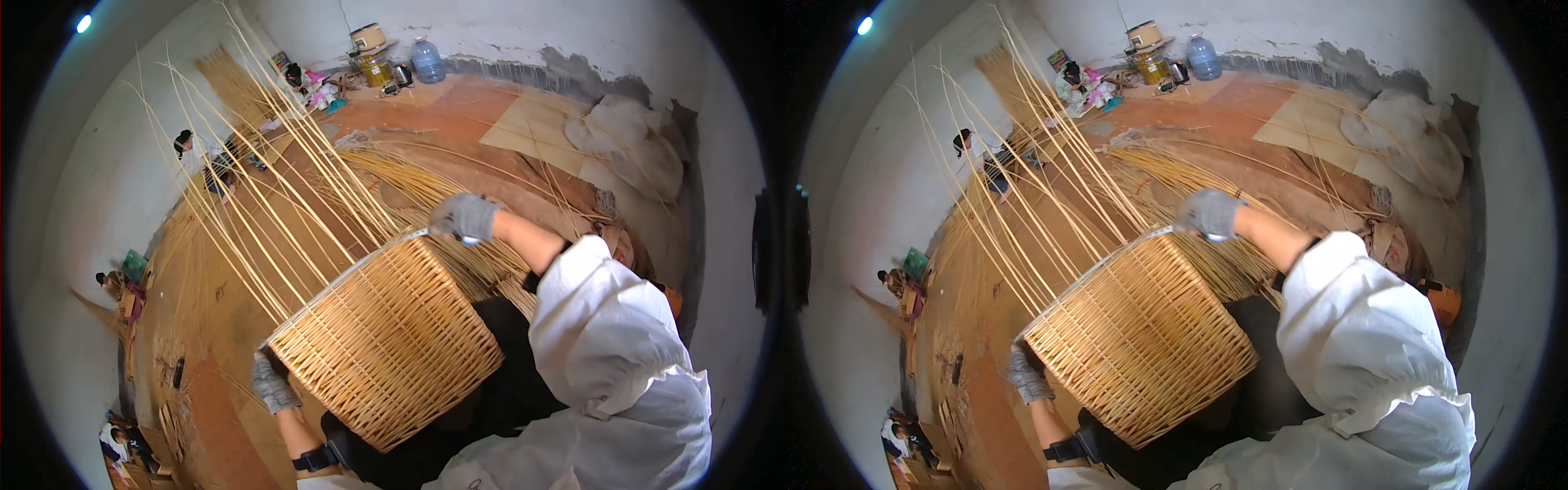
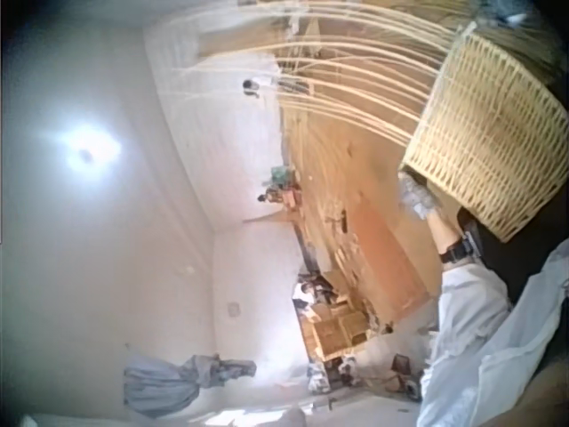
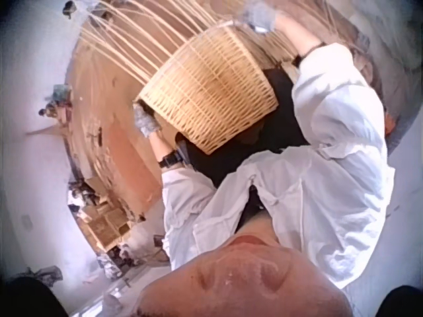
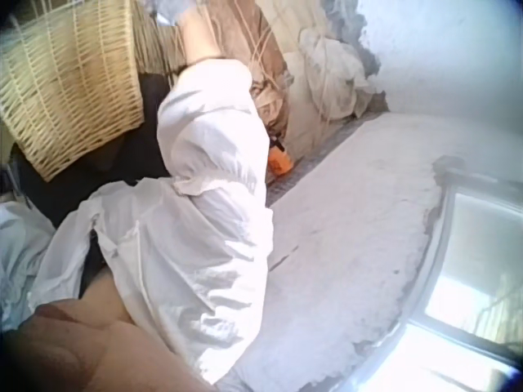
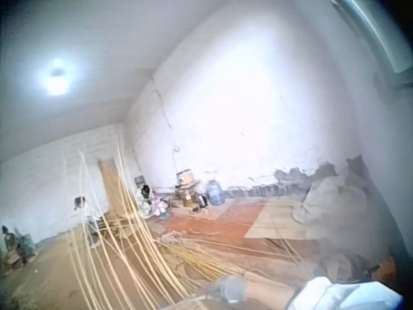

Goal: The recorder is weaving a rectangular basket, measuring it with a tape measure, and using various tools like pliers and an electric drill.

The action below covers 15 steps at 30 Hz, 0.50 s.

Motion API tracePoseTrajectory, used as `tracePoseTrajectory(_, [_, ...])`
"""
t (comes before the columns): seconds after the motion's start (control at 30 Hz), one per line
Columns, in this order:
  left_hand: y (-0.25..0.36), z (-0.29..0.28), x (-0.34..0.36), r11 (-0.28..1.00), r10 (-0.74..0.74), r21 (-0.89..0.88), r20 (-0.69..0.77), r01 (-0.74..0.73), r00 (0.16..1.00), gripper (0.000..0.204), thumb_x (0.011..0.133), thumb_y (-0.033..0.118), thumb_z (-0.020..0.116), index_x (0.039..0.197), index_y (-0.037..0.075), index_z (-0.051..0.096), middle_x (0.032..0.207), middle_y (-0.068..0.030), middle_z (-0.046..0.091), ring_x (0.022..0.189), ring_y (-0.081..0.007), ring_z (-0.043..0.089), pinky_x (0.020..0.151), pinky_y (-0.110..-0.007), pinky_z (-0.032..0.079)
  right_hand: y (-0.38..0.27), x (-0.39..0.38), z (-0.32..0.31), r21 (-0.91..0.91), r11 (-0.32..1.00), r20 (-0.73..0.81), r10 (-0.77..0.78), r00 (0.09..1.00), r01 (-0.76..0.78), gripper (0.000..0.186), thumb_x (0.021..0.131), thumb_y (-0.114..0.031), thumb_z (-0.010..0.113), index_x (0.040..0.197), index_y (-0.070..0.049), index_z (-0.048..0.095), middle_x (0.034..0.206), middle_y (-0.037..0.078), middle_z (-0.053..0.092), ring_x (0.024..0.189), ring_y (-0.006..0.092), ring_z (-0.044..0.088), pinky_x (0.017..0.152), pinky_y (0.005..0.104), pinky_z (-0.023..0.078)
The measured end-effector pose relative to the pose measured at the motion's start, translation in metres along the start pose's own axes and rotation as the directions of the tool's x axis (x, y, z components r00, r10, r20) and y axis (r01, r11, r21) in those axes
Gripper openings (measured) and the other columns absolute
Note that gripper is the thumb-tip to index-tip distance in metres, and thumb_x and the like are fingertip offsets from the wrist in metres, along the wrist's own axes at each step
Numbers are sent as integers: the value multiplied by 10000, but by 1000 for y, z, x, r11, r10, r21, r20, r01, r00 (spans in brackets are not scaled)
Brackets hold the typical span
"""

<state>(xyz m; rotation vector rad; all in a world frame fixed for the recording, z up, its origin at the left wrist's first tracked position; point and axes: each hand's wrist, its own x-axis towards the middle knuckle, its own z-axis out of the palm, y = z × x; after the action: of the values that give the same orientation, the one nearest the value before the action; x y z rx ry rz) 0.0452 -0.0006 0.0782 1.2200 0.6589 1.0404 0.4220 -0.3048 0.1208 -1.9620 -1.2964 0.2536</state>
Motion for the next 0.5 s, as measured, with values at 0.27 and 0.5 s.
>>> tracePoseTrajectory(0.27, [-1,18,-55,978,-75,194,-8,76,997,392,847,161,646,1188,12,521,1054,-90,610,891,-181,599,764,-303,506,153,-192,87,652,636,-66,590,805,-413,242,876,-276,588,813,-43,611,655,44,590,600,146,562,591,272,460])
tracePoseTrajectory(0.5, [13,20,-59,970,-100,226,13,94,995,441,839,144,660,1230,5,510,1116,-92,592,927,-176,587,777,-285,490,96,-142,76,-199,823,-193,500,844,-532,693,841,-546,532,1202,45,529,1189,250,556,1149,330,524,968,384,401])
